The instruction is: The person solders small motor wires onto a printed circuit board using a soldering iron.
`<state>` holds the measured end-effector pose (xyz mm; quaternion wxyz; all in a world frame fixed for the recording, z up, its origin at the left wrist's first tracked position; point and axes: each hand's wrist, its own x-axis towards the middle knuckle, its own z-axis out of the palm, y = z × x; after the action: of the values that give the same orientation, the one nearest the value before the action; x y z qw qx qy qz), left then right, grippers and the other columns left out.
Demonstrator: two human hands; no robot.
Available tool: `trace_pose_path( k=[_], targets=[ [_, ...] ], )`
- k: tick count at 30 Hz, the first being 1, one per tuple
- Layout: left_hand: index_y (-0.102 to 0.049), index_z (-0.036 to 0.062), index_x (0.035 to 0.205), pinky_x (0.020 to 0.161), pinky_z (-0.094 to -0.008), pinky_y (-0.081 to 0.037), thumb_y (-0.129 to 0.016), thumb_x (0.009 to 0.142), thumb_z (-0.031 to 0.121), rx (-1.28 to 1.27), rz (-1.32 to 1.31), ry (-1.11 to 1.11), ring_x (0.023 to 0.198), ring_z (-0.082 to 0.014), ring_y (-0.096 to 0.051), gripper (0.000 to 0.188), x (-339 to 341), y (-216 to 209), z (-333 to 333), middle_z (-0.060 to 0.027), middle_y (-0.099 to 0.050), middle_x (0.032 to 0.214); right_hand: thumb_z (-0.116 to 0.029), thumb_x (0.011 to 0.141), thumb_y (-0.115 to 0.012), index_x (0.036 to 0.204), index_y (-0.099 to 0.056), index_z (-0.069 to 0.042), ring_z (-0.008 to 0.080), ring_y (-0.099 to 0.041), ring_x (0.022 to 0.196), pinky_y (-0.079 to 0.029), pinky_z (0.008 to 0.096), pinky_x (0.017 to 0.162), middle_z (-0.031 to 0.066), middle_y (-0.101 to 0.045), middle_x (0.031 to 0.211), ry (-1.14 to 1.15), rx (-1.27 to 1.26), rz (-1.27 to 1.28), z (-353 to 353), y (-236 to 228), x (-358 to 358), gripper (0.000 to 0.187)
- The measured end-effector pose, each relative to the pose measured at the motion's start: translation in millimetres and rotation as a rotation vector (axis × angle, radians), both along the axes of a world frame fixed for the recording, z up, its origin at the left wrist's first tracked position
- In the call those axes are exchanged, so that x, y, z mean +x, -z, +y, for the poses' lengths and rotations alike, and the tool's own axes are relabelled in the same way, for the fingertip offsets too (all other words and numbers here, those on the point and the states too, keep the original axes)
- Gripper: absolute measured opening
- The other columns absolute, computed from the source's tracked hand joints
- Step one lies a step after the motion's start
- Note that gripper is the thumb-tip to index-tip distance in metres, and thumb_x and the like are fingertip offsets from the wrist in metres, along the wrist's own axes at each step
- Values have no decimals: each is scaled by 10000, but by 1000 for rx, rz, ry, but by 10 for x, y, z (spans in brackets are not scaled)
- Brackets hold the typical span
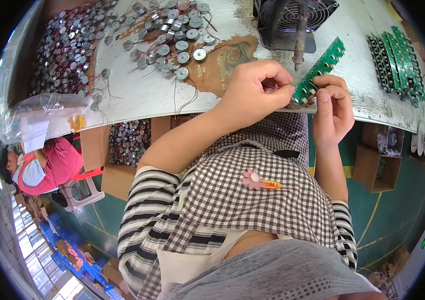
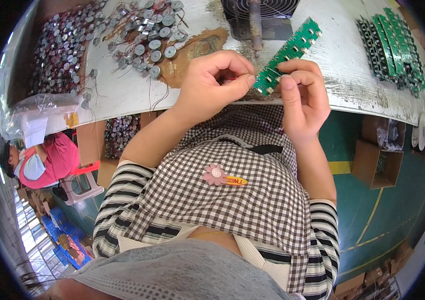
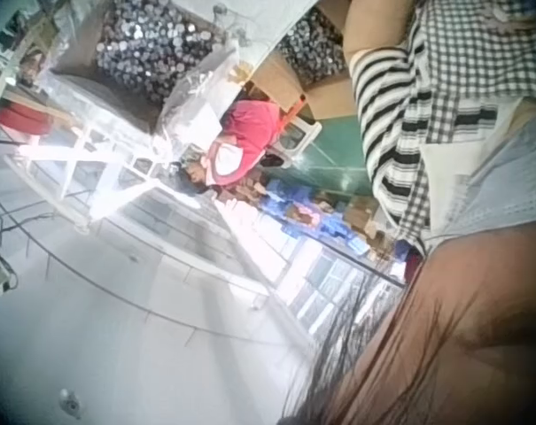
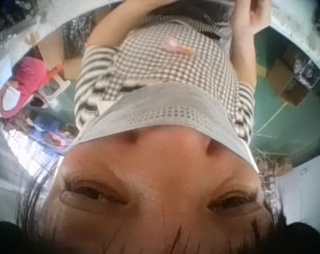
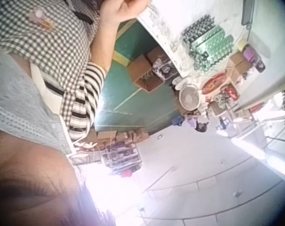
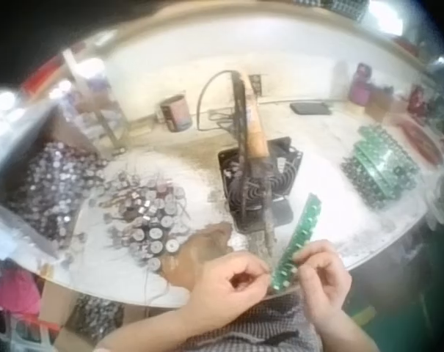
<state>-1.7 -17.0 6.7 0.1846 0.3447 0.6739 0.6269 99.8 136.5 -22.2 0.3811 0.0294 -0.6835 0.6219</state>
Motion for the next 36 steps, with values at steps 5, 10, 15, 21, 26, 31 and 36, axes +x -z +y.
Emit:
trace_pose_path(
  k=[5, 10, 15, 21, 26, 31, 36],
  targets=[
    [-719, 103, 849, 724, -350, -437, -691, 724, 135, -92, 1135, -428, 853, -226, -538, 132, -716, -169, -273, -16, -626, 946, -17, 910, -565, 857, -563, 35, 101, -557, 721, -469, 211, 664, 141, -623, 945, 74, -38, -2, 29, 72, 2, 75],
    [-717, 162, 926, 695, -347, -421, -626, 698, 153, -563, 1471, -154, 839, -209, -533, 246, -872, -131, -415, 16, -597, 855, -4, 911, -557, 870, -566, 40, 100, -561, 728, -471, 208, 665, 143, -623, 954, 84, -44, -38, 9, 109, -21, 61],
    [-680, 100, 953, 705, -369, -456, -655, 733, 101, -615, 1214, 162, 818, -262, -550, 221, -1060, -81, -381, -58, -610, 850, 2, 911, -554, 877, -568, 43, 97, -559, 726, -467, 203, 657, 141, -622, 956, 86, -44, -51, 2, 132, -16, 55],
    [-658, 108, 958, 590, -389, -475, -650, 772, 109, -658, 967, 107, 652, -300, -600, 186, -1035, -122, -387, -112, -606, 697, 14, 904, -558, 868, -560, 41, 88, -535, 723, -438, 195, 637, 143, -621, 953, 96, -31, -56, 21, 169, -24, 45],
    [-643, 100, 930, 572, -376, -472, -656, 776, 124, -580, 937, 166, 628, -305, -597, 157, -1010, -49, -318, -117, -616, 693, 23, 896, -561, 864, -556, 41, 92, -530, 730, -435, 198, 635, 148, -619, 955, 86, 17, -36, -2, 163, -29, 37],
    [-644, 89, 918, 552, -344, -458, -647, 779, 124, -542, 1055, 120, 595, -256, -594, 144, -1012, -20, -302, -110, -602, 666, 30, 893, -560, 867, -553, 41, 102, -539, 738, -441, 202, 643, 151, -617, 956, 106, 11, -59, 4, 189, 0, 29],
    [-599, 33, 941, 613, -229, -471, -589, 865, 113, -168, -301, 40, 725, -123, -621, 111, -1036, -304, -608, -75, -659, 834, 36, 891, -555, 852, -537, 34, 112, -553, 752, -453, 205, 645, 153, -614, 947, 109, 23, -67, 9, 179, -2, 43]
  ],
)
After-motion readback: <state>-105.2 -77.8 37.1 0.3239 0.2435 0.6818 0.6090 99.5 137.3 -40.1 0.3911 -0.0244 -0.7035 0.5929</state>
